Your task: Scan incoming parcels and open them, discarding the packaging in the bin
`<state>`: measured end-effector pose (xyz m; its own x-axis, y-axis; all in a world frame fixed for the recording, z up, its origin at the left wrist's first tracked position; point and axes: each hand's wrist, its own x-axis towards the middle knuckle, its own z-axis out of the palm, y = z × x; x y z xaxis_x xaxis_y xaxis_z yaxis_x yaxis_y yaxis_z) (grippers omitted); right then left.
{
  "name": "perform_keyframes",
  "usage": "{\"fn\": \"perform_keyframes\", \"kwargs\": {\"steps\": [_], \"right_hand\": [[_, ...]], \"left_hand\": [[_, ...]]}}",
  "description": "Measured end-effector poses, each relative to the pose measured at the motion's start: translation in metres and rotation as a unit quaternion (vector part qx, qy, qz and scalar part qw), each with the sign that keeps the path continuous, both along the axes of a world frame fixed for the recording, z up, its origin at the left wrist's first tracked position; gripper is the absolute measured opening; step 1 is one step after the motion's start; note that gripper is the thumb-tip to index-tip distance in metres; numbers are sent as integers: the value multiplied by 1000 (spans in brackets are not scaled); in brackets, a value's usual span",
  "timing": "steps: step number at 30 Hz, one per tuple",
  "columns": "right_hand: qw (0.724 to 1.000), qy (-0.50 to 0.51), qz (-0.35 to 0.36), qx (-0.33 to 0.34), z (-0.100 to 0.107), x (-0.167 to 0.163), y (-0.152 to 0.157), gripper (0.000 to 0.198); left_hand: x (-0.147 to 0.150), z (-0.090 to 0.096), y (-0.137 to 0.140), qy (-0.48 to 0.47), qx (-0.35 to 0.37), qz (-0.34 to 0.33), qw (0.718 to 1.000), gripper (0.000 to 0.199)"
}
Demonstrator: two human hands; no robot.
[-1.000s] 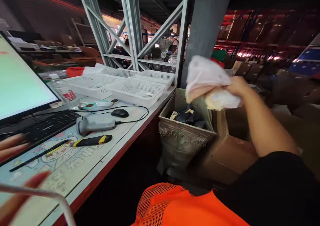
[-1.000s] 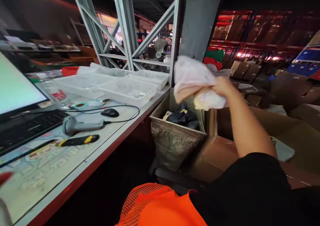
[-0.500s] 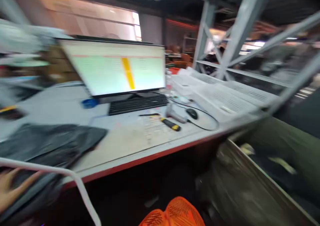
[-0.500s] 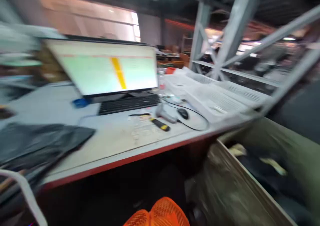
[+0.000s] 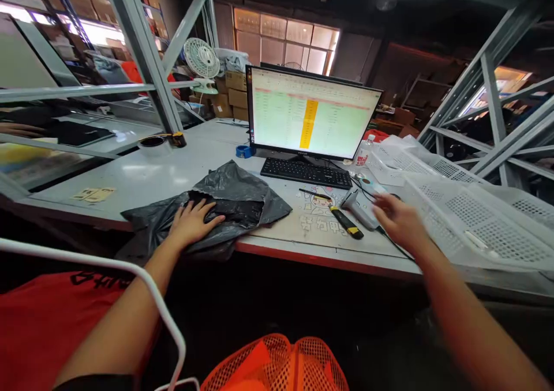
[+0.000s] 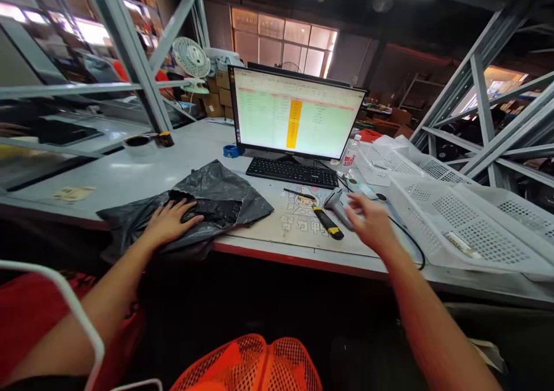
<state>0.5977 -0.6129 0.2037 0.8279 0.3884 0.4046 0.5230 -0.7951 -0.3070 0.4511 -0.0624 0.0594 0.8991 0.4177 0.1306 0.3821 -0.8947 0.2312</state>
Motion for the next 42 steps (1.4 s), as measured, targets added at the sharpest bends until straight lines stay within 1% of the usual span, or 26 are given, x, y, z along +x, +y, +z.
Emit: {"fn": "perform_keyframes", "kwargs": {"steps": [3,5,6,8,11,14,16,18,20,21,23,26,29,32,34,36,39,41,42], "right_hand": [[992,93,-49,-73,-22,48,79,49],[985,118,-74,-103,-34,84,126,51],[983,119,-85,-109,-39,100,143,52],[979,121,-110,-122,-48,123,161,53],[975,122,-122,-140,-61,140,163,53],[973,124,-121,-150,-65,147,159,52],[976,108,-121,-146,-62,148,162,53],[982,78,-109,-135,-54,146,169,55],[987,47,-82,-127,-46,142,176,57],[990,35,-69,-122,-43,140,179,58],[991,25,-61,-113,-38,139,180,60],[986,64,-103,-110,-42,146,172,59],[975,128,-141,-118,-55,156,160,59],[970,154,-147,-119,-67,161,155,64],[969,164,-140,-119,-68,161,156,62],[969,176,-128,-117,-62,161,159,57],[974,181,-98,-95,-38,152,167,55],[982,166,-56,-71,-25,130,175,58],[985,162,-12,-55,-22,111,179,64]], "left_hand": [[2,3,-6,-19,-12,11,1000,67],[2,4,-6,-26,-14,15,999,61],[1,4,-5,-30,-15,15,999,59],[0,4,-5,-37,-13,17,999,56],[0,2,-5,-47,-10,24,999,52],[0,0,-4,-65,-12,25,997,48],[0,0,-3,-91,-21,32,995,46],[-1,2,-1,-115,-47,80,989,46],[-3,4,0,-132,-76,132,979,48],[-4,5,1,-142,-86,146,975,49],[-7,6,1,-180,-95,151,967,48],[-13,7,0,-233,-100,171,952,44],[-16,8,-2,-240,-101,191,946,38],[-15,8,-4,-232,-99,199,947,36],[-12,8,-6,-223,-95,207,948,37],[-11,10,-6,-218,-96,209,948,38],[-13,16,-7,-240,-122,204,941,38],[-15,20,-15,-281,-156,192,927,35],[-16,23,-25,-305,-178,179,918,33]]}}
